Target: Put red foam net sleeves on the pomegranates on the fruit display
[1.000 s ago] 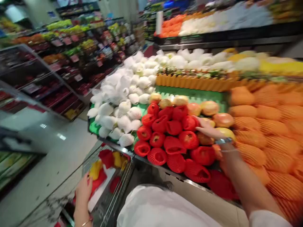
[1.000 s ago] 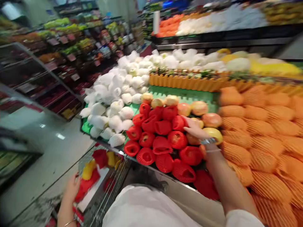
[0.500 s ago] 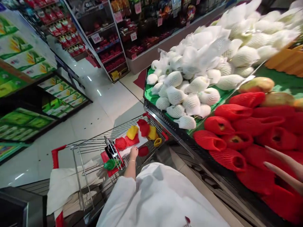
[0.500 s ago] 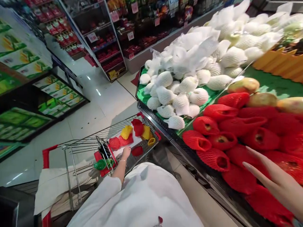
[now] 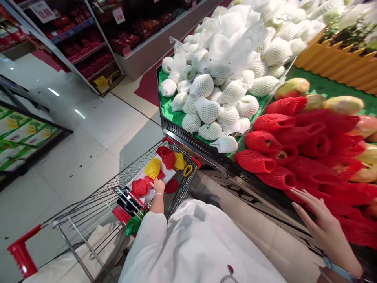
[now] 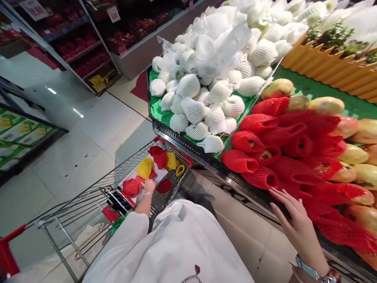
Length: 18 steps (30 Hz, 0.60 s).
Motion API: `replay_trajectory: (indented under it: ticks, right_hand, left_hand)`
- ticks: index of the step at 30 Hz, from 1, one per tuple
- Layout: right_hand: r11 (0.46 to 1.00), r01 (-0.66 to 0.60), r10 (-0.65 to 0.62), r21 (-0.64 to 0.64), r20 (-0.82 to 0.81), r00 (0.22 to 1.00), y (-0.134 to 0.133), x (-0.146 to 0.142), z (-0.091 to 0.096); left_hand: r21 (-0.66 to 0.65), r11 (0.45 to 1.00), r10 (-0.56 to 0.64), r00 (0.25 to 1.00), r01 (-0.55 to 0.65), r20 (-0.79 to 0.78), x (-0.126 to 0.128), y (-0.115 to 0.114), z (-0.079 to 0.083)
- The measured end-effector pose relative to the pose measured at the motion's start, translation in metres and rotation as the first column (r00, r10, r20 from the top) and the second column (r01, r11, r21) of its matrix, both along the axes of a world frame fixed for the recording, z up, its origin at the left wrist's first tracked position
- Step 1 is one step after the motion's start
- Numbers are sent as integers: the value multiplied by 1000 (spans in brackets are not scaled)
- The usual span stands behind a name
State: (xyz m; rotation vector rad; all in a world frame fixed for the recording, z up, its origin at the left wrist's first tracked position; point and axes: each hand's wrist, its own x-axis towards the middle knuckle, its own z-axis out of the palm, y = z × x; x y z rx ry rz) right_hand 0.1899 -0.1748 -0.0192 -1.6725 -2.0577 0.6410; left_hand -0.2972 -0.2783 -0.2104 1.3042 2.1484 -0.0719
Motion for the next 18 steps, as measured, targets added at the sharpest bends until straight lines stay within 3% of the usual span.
replay_trajectory:
  ticks: [4, 7, 9, 12, 13, 15, 18]
  right_hand:
    - [997, 74, -72, 37, -55, 996, -15, -6, 1]
    - [998, 60, -61, -17, -98, 993, -19, -8, -9]
    - [999, 36, -41, -40, -142, 989, -18, -9, -16]
    - [999, -4, -7, -40, -263, 965, -13, -19, -20]
    - [999, -24, 12, -36, -321, 947, -10, -24, -18]
    - [997, -81, 66, -14, -449, 891, -4, -36, -12]
    - [990, -140, 107, -7, -603, 790, 5, -45, 3]
  left_hand:
    - [-128, 981, 148, 989, -146, 5, 13, 28, 8]
    - [-114, 984, 150, 986, -140, 79, 14, 46, 32]
    - [-62, 994, 94, 980, -85, 173, 12, 57, 60]
    - [64, 996, -75, 929, 55, 362, 19, 73, 117]
    - [123, 987, -149, 883, 105, 445, 26, 78, 138]
    - [234, 956, -289, 719, 178, 633, 50, 88, 178]
    - [290, 903, -421, 524, 316, 740, 104, 107, 224]
